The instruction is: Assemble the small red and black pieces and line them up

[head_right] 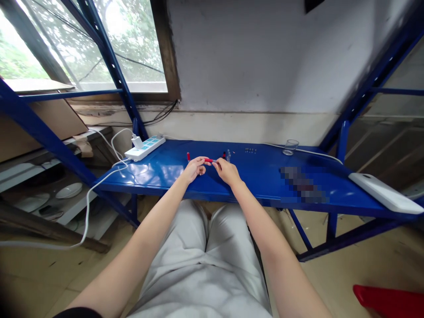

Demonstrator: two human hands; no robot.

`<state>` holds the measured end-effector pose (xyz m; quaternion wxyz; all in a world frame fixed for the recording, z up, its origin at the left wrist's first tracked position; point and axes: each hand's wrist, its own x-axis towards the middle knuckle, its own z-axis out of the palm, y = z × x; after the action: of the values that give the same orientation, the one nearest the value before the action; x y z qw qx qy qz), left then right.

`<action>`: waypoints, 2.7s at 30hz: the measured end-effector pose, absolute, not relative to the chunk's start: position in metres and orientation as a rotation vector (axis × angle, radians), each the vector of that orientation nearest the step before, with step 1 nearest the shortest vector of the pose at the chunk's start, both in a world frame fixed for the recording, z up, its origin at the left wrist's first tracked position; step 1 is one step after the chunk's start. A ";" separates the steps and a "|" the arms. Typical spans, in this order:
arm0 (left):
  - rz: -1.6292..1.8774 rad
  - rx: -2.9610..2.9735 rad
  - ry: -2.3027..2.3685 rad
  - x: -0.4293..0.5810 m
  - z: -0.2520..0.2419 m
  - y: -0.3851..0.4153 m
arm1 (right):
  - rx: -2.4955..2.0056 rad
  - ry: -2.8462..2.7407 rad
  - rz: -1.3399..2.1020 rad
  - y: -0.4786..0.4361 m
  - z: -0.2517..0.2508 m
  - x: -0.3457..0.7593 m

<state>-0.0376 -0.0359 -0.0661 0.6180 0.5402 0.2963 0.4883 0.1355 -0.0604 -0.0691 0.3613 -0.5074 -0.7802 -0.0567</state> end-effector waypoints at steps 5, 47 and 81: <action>1.021 1.270 0.663 -0.036 -0.069 -0.035 | -1.364 -2.005 -0.154 -0.058 -0.071 0.136; 1.075 1.320 0.735 -0.035 -0.070 -0.038 | -1.221 -2.015 -0.190 -0.066 -0.067 0.135; 1.081 1.268 0.809 -0.035 -0.068 -0.038 | -1.539 -1.865 0.081 -0.044 -0.078 0.160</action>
<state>-0.0354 -0.0382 -0.0677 0.6010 0.5471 0.3490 0.4665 0.1603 -0.0436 -0.0784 0.3535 -0.5951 -0.7210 0.0313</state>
